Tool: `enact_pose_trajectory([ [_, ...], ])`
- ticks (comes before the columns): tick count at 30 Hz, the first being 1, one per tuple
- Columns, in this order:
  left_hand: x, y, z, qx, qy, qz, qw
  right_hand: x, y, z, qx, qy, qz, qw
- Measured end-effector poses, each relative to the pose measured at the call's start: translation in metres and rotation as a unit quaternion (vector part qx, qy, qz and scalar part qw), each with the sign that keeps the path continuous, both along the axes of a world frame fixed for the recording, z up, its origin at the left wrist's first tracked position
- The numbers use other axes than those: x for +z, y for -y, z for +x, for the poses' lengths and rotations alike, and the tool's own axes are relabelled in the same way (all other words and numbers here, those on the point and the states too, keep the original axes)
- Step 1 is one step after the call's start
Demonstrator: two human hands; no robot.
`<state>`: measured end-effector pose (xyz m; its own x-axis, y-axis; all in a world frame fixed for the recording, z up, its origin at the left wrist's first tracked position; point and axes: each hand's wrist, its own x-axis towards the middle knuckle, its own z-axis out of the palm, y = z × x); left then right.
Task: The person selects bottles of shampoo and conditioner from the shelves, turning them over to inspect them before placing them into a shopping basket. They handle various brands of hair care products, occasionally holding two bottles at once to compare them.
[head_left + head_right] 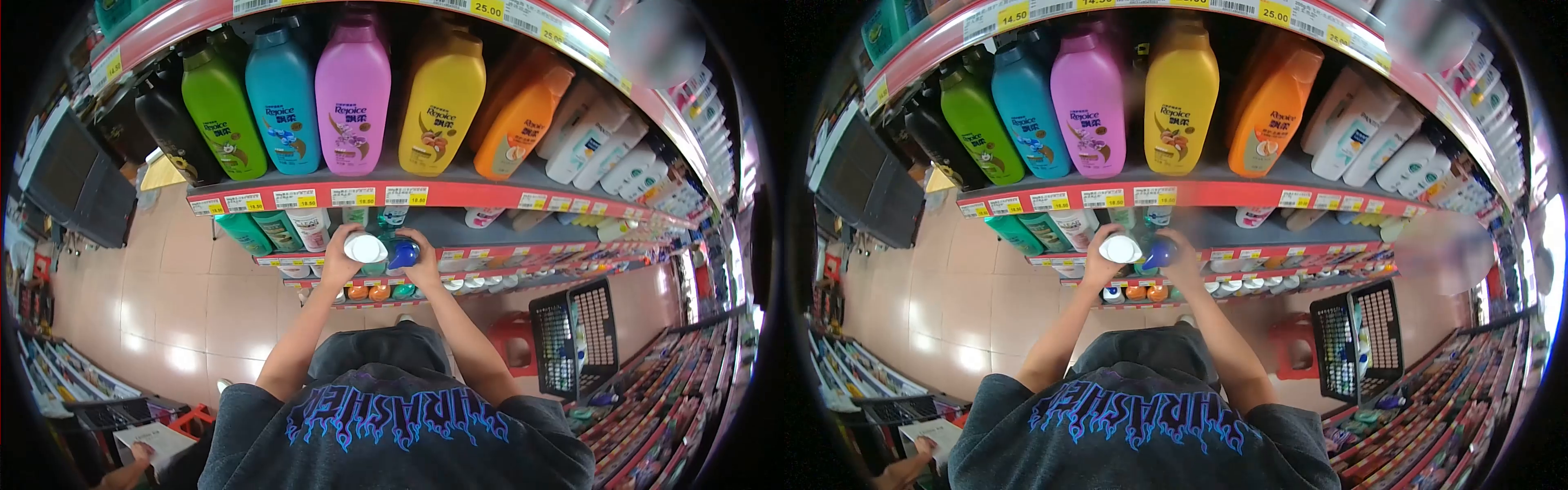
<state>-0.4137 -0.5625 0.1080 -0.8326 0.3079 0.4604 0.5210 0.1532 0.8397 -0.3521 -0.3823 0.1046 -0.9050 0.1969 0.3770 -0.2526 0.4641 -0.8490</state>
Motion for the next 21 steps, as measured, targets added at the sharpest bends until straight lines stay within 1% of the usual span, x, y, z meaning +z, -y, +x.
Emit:
enact_pose_trajectory([
  [3,0.012,0.013,-0.003,-0.049,-0.074,-0.071,0.994,0.019,0.018,0.02,-0.033,-0.055,-0.083,0.995],
  [6,0.035,0.024,0.009,-0.078,0.009,0.014,0.997,0.04,0.021,0.039,-0.092,0.047,-0.181,0.978],
  [7,0.046,0.03,0.02,-0.064,0.048,0.032,0.996,0.064,0.031,0.051,-0.08,0.006,-0.217,0.973],
  [10,0.052,0.043,0.039,-0.127,0.181,0.108,0.969,0.07,0.032,0.064,-0.036,-0.004,-0.284,0.958],
  [11,0.053,0.044,0.047,-0.143,0.258,0.145,0.944,0.07,0.034,0.069,-0.037,0.026,-0.295,0.954],
  [12,0.049,0.046,0.052,-0.17,0.322,0.193,0.911,0.071,0.041,0.072,-0.046,0.022,-0.293,0.955],
  [14,0.042,0.05,0.06,-0.219,0.442,0.285,0.822,0.078,0.061,0.073,-0.063,0.013,-0.285,0.956],
  [15,0.04,0.053,0.066,-0.256,0.447,0.305,0.801,0.091,0.072,0.073,-0.027,0.002,-0.267,0.963],
  [18,0.036,0.06,0.082,-0.206,0.516,0.371,0.744,0.096,0.078,0.062,-0.027,0.001,-0.068,0.997],
  [19,0.027,0.062,0.086,-0.22,0.535,0.414,0.702,0.098,0.08,0.059,-0.01,0.051,-0.097,0.994],
  [21,0.02,0.071,0.087,-0.253,0.59,0.448,0.623,0.088,0.083,0.051,-0.009,0.16,-0.184,0.97],
])
